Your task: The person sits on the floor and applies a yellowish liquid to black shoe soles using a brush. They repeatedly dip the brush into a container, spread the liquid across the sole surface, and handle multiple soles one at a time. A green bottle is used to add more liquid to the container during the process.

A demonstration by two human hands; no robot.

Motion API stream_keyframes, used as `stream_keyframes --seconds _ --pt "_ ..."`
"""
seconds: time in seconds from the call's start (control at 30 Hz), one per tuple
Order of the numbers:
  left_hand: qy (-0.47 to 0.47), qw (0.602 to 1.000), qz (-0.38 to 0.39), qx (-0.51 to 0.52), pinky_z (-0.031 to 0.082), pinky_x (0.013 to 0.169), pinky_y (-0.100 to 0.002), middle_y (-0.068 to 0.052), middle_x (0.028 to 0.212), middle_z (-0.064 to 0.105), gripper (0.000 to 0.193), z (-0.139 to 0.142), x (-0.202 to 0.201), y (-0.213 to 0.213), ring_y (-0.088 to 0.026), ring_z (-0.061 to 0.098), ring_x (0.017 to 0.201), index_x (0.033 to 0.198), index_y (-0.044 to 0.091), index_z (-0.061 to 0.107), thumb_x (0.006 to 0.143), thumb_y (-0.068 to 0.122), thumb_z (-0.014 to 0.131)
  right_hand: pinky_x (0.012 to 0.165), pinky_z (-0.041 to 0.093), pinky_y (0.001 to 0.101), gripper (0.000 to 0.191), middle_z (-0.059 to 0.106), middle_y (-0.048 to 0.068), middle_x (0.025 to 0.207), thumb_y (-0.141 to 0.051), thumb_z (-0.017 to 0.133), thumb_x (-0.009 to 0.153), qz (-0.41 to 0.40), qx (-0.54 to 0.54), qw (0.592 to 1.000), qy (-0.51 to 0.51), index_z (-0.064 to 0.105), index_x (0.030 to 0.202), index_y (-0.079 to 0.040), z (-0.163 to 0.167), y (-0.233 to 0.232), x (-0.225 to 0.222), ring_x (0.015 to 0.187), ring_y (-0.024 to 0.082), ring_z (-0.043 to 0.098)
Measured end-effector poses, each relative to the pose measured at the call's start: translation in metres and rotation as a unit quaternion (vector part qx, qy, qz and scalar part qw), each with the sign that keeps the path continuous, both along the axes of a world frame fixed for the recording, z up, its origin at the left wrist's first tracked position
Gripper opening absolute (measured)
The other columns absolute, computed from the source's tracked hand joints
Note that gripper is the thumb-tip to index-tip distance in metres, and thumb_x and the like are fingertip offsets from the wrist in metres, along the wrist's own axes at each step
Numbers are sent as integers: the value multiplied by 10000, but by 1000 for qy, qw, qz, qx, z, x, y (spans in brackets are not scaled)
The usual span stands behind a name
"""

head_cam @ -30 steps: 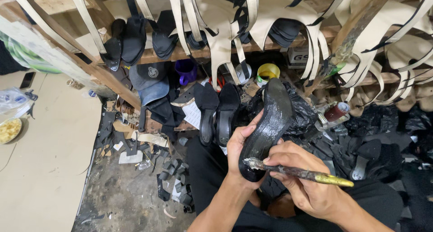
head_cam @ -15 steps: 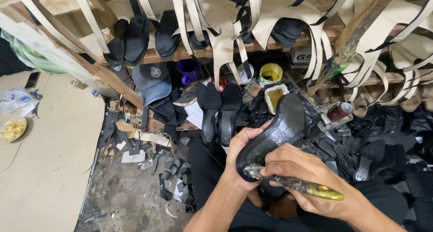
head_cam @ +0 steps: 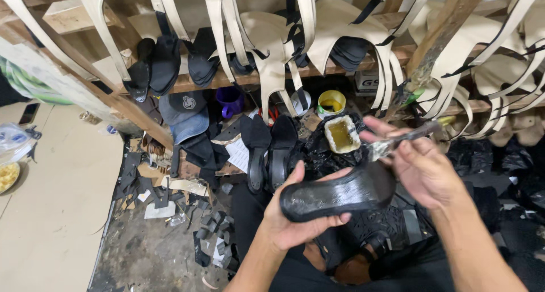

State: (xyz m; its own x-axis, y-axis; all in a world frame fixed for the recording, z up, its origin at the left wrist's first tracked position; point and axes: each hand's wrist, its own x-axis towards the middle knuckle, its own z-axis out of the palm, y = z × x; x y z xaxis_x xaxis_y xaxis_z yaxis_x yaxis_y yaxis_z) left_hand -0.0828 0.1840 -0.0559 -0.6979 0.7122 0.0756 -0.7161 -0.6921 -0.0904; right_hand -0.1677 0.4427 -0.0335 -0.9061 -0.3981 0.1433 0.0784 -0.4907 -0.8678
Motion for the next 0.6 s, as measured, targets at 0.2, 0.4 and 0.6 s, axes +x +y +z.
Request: stream_keyframes --seconds 0.2,0.4,0.6 --pt "-37 998 44 33 321 1226 -573 -347 1583 344 878 -15 -2 -9 -465 381 1454 1646 -16 243 1072 630 403 1099 421 540 283 523 237 1538 -291 692 896 54 -9 991 -122 779 1083 -97 -28 -8 19 1312 370 574" --pt "-19 978 190 -78 298 1220 -579 -388 1590 277 670 -22 -10 0 -494 367 1459 1591 112 247 1063 510 358 1161 386 551 219 454 286 1639 -233 664 1038 56 -122 983 -121 730 1092 -31 -38 -20 51 1414 398 519" --pt "0 925 350 -145 371 1174 -549 -169 1565 452 672 -21 -10 27 -342 458 1422 1561 54 359 1068 501 259 1132 395 526 280 464 219 1577 -254 642 894 -65 -148 965 -204 786 1079 -101 -30 -52 83 1381 345 511"
